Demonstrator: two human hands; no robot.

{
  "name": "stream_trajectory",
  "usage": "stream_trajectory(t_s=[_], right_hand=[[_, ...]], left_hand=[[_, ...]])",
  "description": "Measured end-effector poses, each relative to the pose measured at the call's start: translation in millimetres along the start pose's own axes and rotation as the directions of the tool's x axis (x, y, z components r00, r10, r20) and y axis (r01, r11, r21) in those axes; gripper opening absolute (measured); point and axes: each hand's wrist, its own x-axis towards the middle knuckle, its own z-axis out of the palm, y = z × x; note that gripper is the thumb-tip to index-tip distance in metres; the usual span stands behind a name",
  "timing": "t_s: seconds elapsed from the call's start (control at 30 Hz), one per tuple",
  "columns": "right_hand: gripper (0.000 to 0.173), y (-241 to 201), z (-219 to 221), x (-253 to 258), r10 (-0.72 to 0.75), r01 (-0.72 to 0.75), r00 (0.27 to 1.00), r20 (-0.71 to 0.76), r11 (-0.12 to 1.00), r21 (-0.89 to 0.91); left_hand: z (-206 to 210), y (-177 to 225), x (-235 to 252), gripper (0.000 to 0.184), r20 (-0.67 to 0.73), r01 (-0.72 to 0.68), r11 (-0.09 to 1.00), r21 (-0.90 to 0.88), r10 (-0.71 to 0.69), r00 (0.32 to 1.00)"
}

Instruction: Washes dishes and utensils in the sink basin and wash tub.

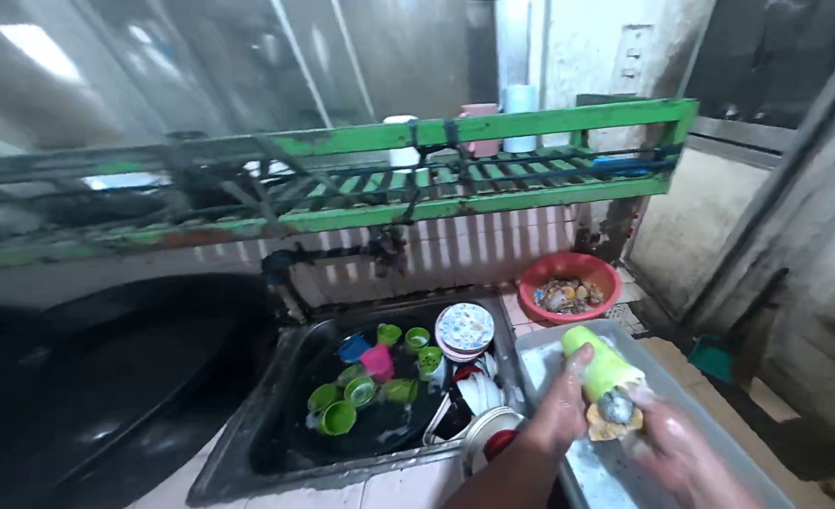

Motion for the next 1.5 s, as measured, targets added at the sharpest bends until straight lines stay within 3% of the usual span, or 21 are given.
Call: stream_trajectory(t_s=[0.07, 0.1, 0.2, 0.23, 0.33, 0.43, 0.47, 0.53, 0.6, 0.63, 0.73, 0.77, 0.83, 0.87, 0.93, 0.97, 1.03, 1.13, 1.27, 1.37, 1.5], right_hand=[[0.034, 10.9, 2.9, -1.2, -0.239, 0.231, 0.969, 0.06, 0.795, -0.561], [0.038, 20.1, -4.3, 5.6, -0.377, 0.382, 0.903, 0.207, 0.479, -0.791], [0.039, 48.9, -40.6, 41.3, -0.483, 0.561, 0.668, 0.566, -0.173, -0.809], [0.04, 51.0, -45.8, 44.5, -0.467, 0.573, 0.696, 0.546, -0.097, -0.814], [0.026, 25.0, -20.8, 21.8, -0.219, 0.224, 0.973, 0.076, 0.803, -0.552], [0.02, 10.7, 1.6, 6.8, -0.153, 0.126, 0.987, -0.043, 0.919, -0.374], [0.031, 16.5, -5.2, 10.7, -0.254, 0.247, 0.964, 0.076, 0.753, -0.61], [0.041, 33.1, -30.8, 29.2, -0.381, 0.482, 0.815, 0.436, 0.029, -0.876], [0.042, 45.0, -51.5, 44.6, -0.412, 0.55, 0.681, 0.605, -0.258, -0.794], [0.042, 43.5, -50.1, 42.4, -0.416, 0.544, 0.726, 0.548, -0.141, -0.827], [0.022, 23.2, -17.9, 18.9, -0.195, 0.164, 0.981, 0.004, 0.816, -0.554], [0.019, 20.1, -10.2, 16.5, -0.152, 0.108, 0.987, -0.06, 0.883, -0.458], [0.035, 21.9, -15.0, 16.4, -0.257, 0.241, 0.962, 0.093, 0.638, -0.731], [0.038, 28.1, -24.5, 19.9, -0.34, 0.377, 0.9, 0.274, 0.291, -0.879], [0.036, 43.8, -53.8, 36.2, -0.381, 0.543, 0.697, 0.607, -0.273, -0.794], [0.036, 43.5, -61.3, 40.8, -0.351, 0.54, 0.693, 0.63, -0.326, -0.776], [0.041, 33.6, -66.3, 38.8, -0.264, 0.454, 0.86, 0.436, 0.008, -0.891], [0.02, 8.1, -64.5, 31.9, -0.062, 0.055, 0.998, 0.008, 0.82, -0.57], [0.016, -27.2, -59.6, 19.2, 0.215, -0.138, 0.974, 0.079, 0.826, -0.546], [0.034, -57.8, -59.6, 12.4, 0.086, -0.002, 0.994, 0.072, 0.654, -0.757], [0.059, -68.3, -67.1, 2.9, -0.36, 0.345, 0.922, 0.145, 0.591, -0.729]], left_hand=[[5.1, 2.5, -3.5, 0.047, -0.034, 0.025, 1.0, 0.018, -0.025, 0.999], [10.0, -2.3, -3.1, 0.051, -0.048, 0.006, 0.999, 0.041, -0.004, 0.999], [27.9, -31.9, 9.9, 0.066, -0.255, -0.074, 0.997, 0.033, 0.08, 0.964], [30.3, -36.0, 11.6, 0.068, -0.287, -0.069, 0.997, 0.022, 0.072, 0.955], [19.3, -30.6, 14.7, 0.065, -0.193, -0.036, 0.999, -0.001, 0.035, 0.981], [10.5, -13.3, 13.0, 0.058, -0.082, 0.023, 1.0, 0.021, -0.022, 0.996], [12.3, -12.2, 12.4, 0.057, -0.085, 0.02, 0.999, 0.043, -0.017, 0.996], [23.9, -24.0, 12.7, 0.065, -0.172, -0.056, 0.994, 0.092, 0.071, 0.983], [34.8, -37.9, 13.3, 0.075, -0.276, -0.098, 0.993, 0.072, 0.114, 0.954], [35.2, -40.4, 13.9, 0.074, -0.285, -0.1, 0.994, 0.046, 0.109, 0.952], [23.9, -36.2, 12.7, 0.064, -0.198, -0.022, 0.999, -0.04, 0.014, 0.98], [19.9, -30.7, 11.4, 0.064, -0.149, 0.002, 0.999, -0.035, -0.008, 0.989], [20.7, -21.9, 10.0, 0.063, -0.127, 0.0, 0.999, 0.04, 0.005, 0.992], [22.3, -25.6, 12.7, 0.065, -0.155, -0.04, 0.995, 0.086, 0.053, 0.986], [26.1, -34.7, 16.4, 0.078, -0.221, -0.059, 0.971, 0.231, 0.111, 0.969], [26.6, -34.8, 15.4, 0.082, -0.201, -0.041, 0.934, 0.354, 0.119, 0.972], [28.6, -27.1, 1.3, 0.073, -0.05, -0.034, 0.719, 0.694, 0.095, 0.994], [30.5, -17.4, -24.5, 0.068, 0.366, -0.365, 0.038, 0.93, -0.011, 0.931], [1.1, -13.0, -1.9, 0.074, 0.714, -0.674, -0.31, 0.671, 0.022, 0.7], [-15.2, 5.4, 18.0, 0.074, 0.528, -0.525, -0.061, 0.849, 0.053, 0.848], [-5.7, 7.3, 17.7, 0.058, 0.156, -0.225, 0.77, 0.597, 0.164, 0.974]])
